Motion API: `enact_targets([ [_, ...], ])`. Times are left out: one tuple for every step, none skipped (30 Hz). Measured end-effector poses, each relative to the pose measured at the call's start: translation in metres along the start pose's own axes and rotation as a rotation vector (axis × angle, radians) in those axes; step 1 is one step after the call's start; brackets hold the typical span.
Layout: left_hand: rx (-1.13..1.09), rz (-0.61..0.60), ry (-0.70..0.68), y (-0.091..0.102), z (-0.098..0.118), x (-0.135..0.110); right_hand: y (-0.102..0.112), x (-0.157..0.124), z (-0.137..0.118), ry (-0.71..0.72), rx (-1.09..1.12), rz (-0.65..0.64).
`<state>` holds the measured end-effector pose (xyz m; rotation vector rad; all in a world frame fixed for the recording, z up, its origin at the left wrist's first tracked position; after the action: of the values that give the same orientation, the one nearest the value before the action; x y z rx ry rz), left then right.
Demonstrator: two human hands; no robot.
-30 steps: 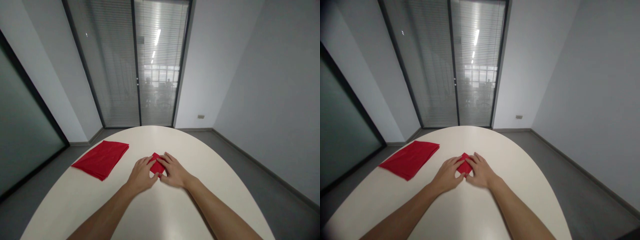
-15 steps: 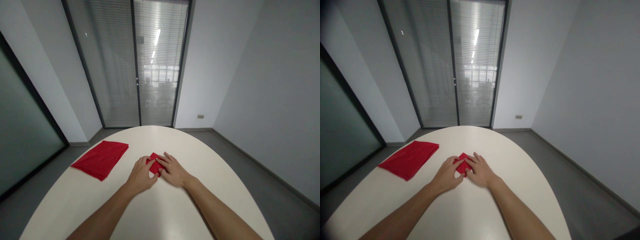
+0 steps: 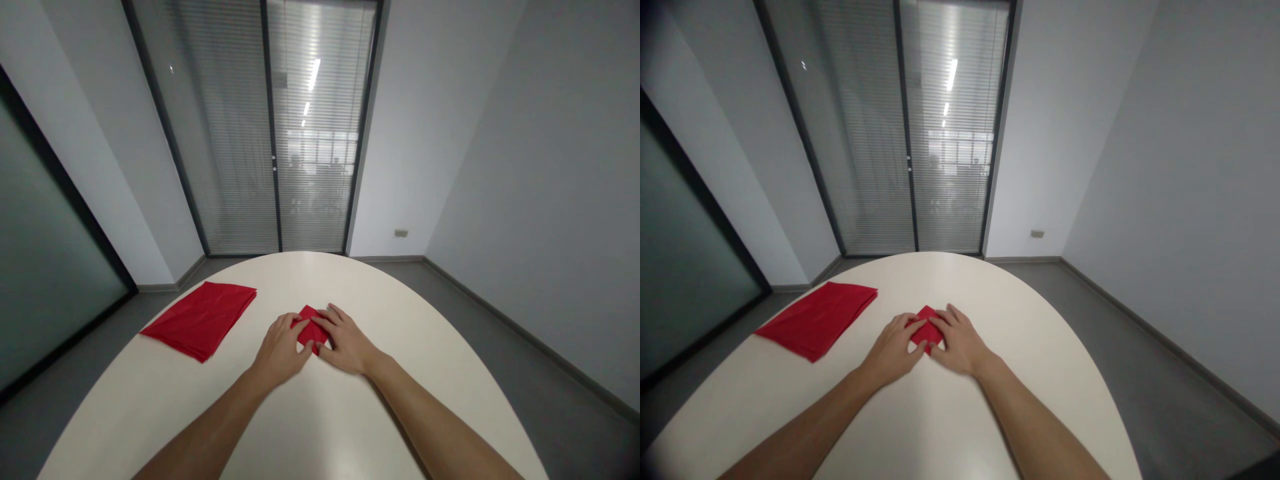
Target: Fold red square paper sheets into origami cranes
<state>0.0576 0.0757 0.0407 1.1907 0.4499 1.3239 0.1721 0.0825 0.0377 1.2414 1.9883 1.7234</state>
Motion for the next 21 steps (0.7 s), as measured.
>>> enact_targets([
  [-0.005, -0.001, -0.006, 0.0002, 0.0001, 0.0002, 0.0018, 0.0004, -0.0012, 0.006, -0.002, 0.014],
  [-0.009, -0.003, -0.014, 0.0003, 0.0005, 0.0002, 0.0034, 0.0009, -0.0026, 0.013, -0.004, 0.024],
  [-0.013, -0.007, -0.023, 0.0004, 0.0011, 0.0003, 0.0047, 0.0014, -0.0041, 0.020, -0.007, 0.030],
  [-0.014, -0.011, -0.031, 0.0004, 0.0018, 0.0003, 0.0056, 0.0018, -0.0054, 0.024, -0.012, 0.033],
  [-0.015, -0.015, -0.037, 0.0005, 0.0025, 0.0002, 0.0063, 0.0021, -0.0063, 0.027, -0.017, 0.035],
  [-0.014, -0.018, -0.042, 0.0004, 0.0031, 0.0002, 0.0067, 0.0023, -0.0069, 0.028, -0.024, 0.035],
  [-0.013, -0.021, -0.044, 0.0004, 0.0036, 0.0002, 0.0068, 0.0023, -0.0070, 0.026, -0.032, 0.036],
  [-0.011, -0.021, -0.042, 0.0004, 0.0038, 0.0003, 0.0065, 0.0021, -0.0068, 0.024, -0.038, 0.036],
  [-0.010, -0.021, -0.040, 0.0002, 0.0039, 0.0004, 0.0060, 0.0018, -0.0063, 0.020, -0.044, 0.036],
  [-0.008, -0.021, -0.035, 0.0000, 0.0038, 0.0006, 0.0055, 0.0015, -0.0056, 0.017, -0.048, 0.037],
  [-0.007, -0.021, -0.030, -0.0003, 0.0035, 0.0008, 0.0052, 0.0013, -0.0051, 0.014, -0.051, 0.038],
  [-0.005, -0.021, -0.025, -0.0006, 0.0032, 0.0010, 0.0050, 0.0011, -0.0047, 0.013, -0.054, 0.041],
  [-0.005, -0.020, -0.019, -0.0007, 0.0028, 0.0011, 0.0051, 0.0010, -0.0044, 0.014, -0.056, 0.045],
  [-0.004, -0.018, -0.014, -0.0007, 0.0023, 0.0013, 0.0052, 0.0009, -0.0043, 0.016, -0.057, 0.048],
  [-0.004, -0.015, -0.010, -0.0005, 0.0019, 0.0014, 0.0051, 0.0009, -0.0042, 0.018, -0.056, 0.048],
  [-0.003, -0.012, -0.006, -0.0002, 0.0015, 0.0014, 0.0047, 0.0010, -0.0038, 0.019, -0.054, 0.045],
  [0.000, -0.010, -0.005, -0.0001, 0.0013, 0.0014, 0.0038, 0.0010, -0.0032, 0.018, -0.052, 0.041],
  [0.002, -0.008, -0.006, -0.0001, 0.0013, 0.0014, 0.0027, 0.0010, -0.0023, 0.017, -0.049, 0.035],
  [0.003, -0.007, -0.008, -0.0001, 0.0014, 0.0013, 0.0015, 0.0009, -0.0013, 0.016, -0.045, 0.031],
  [0.002, -0.007, -0.010, -0.0002, 0.0015, 0.0013, 0.0001, 0.0008, -0.0003, 0.016, -0.041, 0.027],
  [0.000, -0.006, -0.011, -0.0002, 0.0015, 0.0013, -0.0011, 0.0007, 0.0006, 0.017, -0.038, 0.025],
])
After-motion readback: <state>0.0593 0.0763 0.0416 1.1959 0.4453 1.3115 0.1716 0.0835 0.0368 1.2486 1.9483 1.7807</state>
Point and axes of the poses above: each hand's wrist, its own x-axis towards the middle knuckle, its own y-axis out of the back of the hand, z = x × y, the point moved 10 cm from there along x, towards the middle knuckle, and after that the axes turned 7 degrees about y, right-handed, at the moved point
